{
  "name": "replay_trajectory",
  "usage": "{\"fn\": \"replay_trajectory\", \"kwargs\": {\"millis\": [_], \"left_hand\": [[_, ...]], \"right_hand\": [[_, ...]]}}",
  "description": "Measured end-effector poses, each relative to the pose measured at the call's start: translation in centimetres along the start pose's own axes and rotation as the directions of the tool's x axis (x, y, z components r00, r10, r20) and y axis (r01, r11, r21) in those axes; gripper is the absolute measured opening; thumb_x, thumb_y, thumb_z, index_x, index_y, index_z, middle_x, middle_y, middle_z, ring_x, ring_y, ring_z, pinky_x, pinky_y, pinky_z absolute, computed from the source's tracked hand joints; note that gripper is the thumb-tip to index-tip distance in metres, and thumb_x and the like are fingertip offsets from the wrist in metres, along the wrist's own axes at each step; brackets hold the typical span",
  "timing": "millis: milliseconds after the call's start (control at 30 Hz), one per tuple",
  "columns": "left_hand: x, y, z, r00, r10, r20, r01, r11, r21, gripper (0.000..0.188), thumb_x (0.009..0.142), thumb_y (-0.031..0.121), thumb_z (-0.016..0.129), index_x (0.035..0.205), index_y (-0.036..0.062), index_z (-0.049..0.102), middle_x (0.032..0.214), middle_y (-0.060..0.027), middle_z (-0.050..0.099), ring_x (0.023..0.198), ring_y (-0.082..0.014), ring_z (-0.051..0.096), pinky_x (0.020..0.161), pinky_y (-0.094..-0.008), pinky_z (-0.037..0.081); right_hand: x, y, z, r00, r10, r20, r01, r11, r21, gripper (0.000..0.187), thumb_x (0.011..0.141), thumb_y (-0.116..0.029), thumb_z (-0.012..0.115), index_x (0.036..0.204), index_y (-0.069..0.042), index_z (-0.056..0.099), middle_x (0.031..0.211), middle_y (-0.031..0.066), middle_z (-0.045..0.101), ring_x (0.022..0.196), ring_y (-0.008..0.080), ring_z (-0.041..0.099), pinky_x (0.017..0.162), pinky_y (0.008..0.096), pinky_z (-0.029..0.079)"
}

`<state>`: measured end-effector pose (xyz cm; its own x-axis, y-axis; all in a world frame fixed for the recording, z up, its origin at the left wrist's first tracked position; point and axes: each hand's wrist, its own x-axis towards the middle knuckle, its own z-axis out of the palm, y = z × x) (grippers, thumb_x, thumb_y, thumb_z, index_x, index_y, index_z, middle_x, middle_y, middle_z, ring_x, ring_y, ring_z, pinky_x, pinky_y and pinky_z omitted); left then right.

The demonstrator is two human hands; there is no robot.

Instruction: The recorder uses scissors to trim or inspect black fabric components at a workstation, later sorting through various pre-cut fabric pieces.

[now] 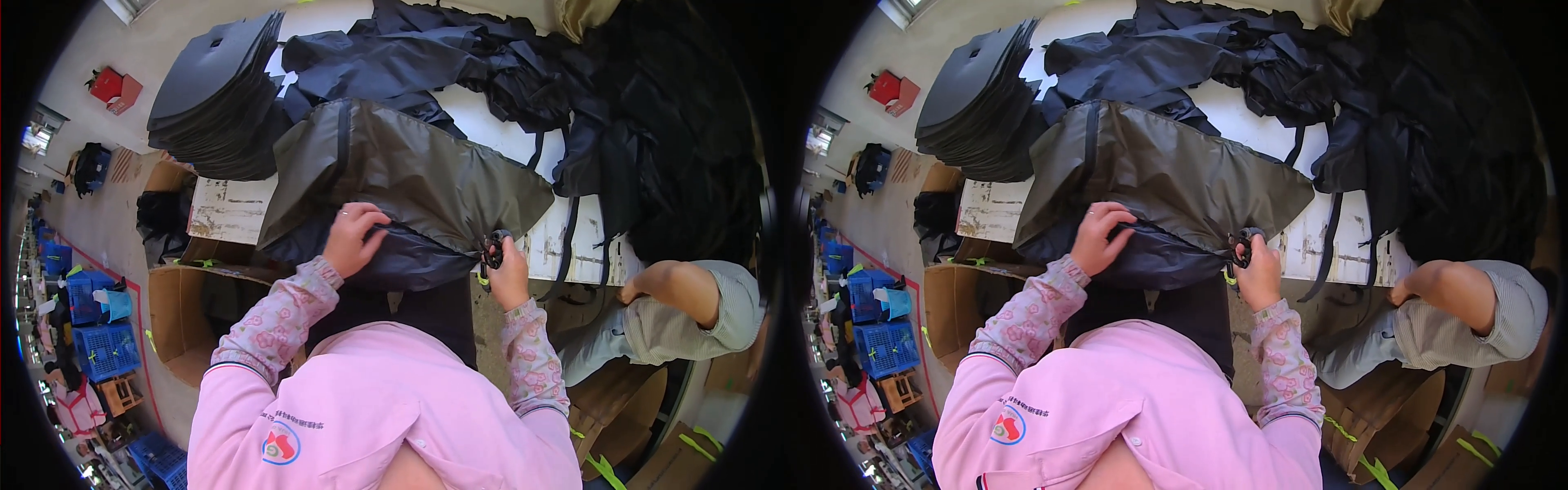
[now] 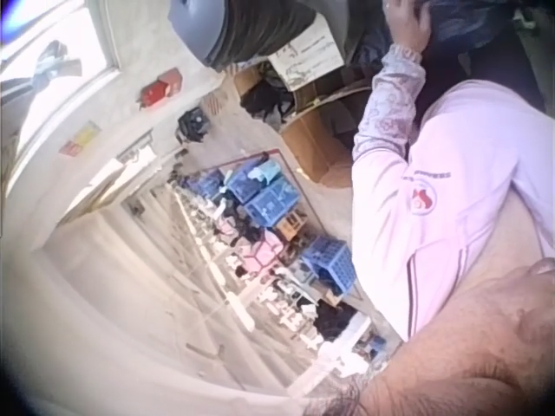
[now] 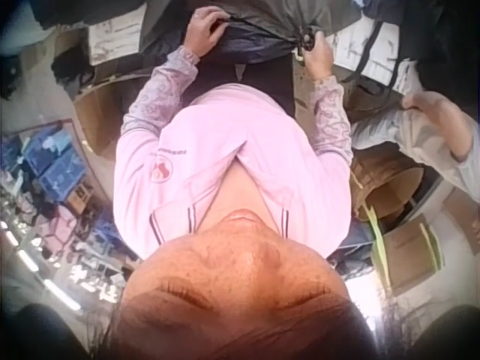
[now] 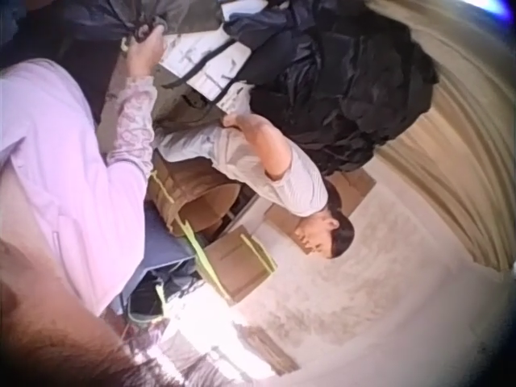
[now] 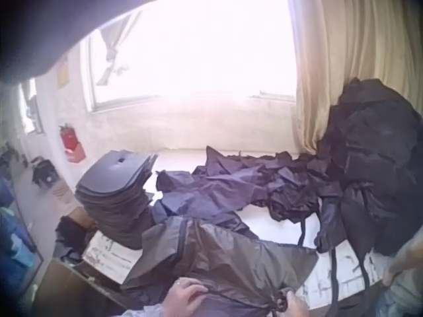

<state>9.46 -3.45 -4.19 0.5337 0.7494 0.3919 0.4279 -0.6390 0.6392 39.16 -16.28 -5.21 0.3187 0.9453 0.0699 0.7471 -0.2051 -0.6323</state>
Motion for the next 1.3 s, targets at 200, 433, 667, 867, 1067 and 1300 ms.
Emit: {"fn": "replay_trajectory", "kwargs": {"millis": [200, 433, 667, 867, 1067, 1300], "left_hand": [[-2.2, -6.6, -8.1, 0.972, -0.148, -0.182, 0.198, 0.934, 0.297, 0.017, 0.082, 0.01, 0.069, 0.099, 0.0059, 0.066, 0.107, -0.0126, 0.065, 0.105, -0.0334, 0.058, 0.092, -0.0409, 0.045], [-4.1, -8.9, -9.2, 0.938, -0.235, -0.253, 0.278, 0.949, 0.148, 0.018, 0.082, 0.016, 0.072, 0.096, 0.006, 0.067, 0.106, -0.0113, 0.066, 0.102, -0.0328, 0.059, 0.092, -0.0404, 0.045], [-1.2, -7.3, -8.2, 0.989, -0.146, -0.016, 0.135, 0.864, 0.485, 0.016, 0.08, 0.02, 0.076, 0.092, 0.0111, 0.069, 0.087, -0.0065, 0.061, 0.095, -0.0288, 0.057, 0.082, -0.0418, 0.043], [-1.4, -7.6, -9.0, 0.965, -0.11, -0.24, 0.139, 0.984, 0.108, 0.01, 0.082, 0.008, 0.073, 0.09, 0.0067, 0.068, 0.092, -0.0088, 0.065, 0.088, -0.0291, 0.063, 0.078, -0.0386, 0.049], [-3.6, -2.2, -10.1, 0.884, -0.015, -0.468, -0.004, 0.999, -0.04, 0.017, 0.082, -0.008, 0.068, 0.095, 0.0024, 0.064, 0.099, -0.0139, 0.068, 0.093, -0.0272, 0.067, 0.079, -0.032, 0.053], [-4.3, -1.3, -10.2, 0.881, 0.039, -0.471, -0.067, 0.997, -0.042, 0.02, 0.083, -0.009, 0.065, 0.099, 0.0023, 0.061, 0.101, -0.0153, 0.068, 0.092, -0.0295, 0.068, 0.08, -0.0336, 0.054]], "right_hand": [[-0.1, 0.6, -0.9, 1.0, -0.003, 0.02, 0.003, 1.0, -0.009, 0.033, 0.067, 0.001, 0.074, 0.094, -0.007, 0.055, 0.084, 0.0085, 0.069, 0.081, 0.0348, 0.063, 0.074, 0.0452, 0.046], [-0.2, 1.8, -0.8, 0.999, 0.04, 0.028, -0.038, 0.997, -0.065, 0.024, 0.076, -0.002, 0.073, 0.093, -0.004, 0.055, 0.082, 0.0144, 0.066, 0.078, 0.0367, 0.062, 0.07, 0.0432, 0.047], [0.2, 1.2, -0.9, 0.997, 0.064, 0.054, -0.062, 0.998, -0.029, 0.024, 0.079, -0.004, 0.071, 0.1, -0.005, 0.059, 0.086, 0.0195, 0.065, 0.082, 0.041, 0.058, 0.072, 0.0481, 0.045], [-0.1, 2.3, 0.0, 0.997, -0.08, -0.025, 0.077, 0.994, -0.081, 0.023, 0.08, -0.004, 0.073, 0.091, -0.001, 0.053, 0.076, 0.0129, 0.062, 0.069, 0.0304, 0.061, 0.065, 0.0371, 0.047], [-0.3, 1.8, -0.9, 0.994, 0.093, 0.05, -0.091, 0.995, -0.033, 0.028, 0.072, 0.001, 0.071, 0.097, -0.005, 0.058, 0.088, 0.0153, 0.065, 0.083, 0.0375, 0.057, 0.073, 0.0453, 0.045], [0.0, 2.2, -0.6, 0.996, 0.083, 0.034, -0.083, 0.996, -0.011, 0.031, 0.072, -0.001, 0.072, 0.099, -0.006, 0.059, 0.087, 0.0132, 0.066, 0.082, 0.0362, 0.058, 0.073, 0.0442, 0.046]]}}
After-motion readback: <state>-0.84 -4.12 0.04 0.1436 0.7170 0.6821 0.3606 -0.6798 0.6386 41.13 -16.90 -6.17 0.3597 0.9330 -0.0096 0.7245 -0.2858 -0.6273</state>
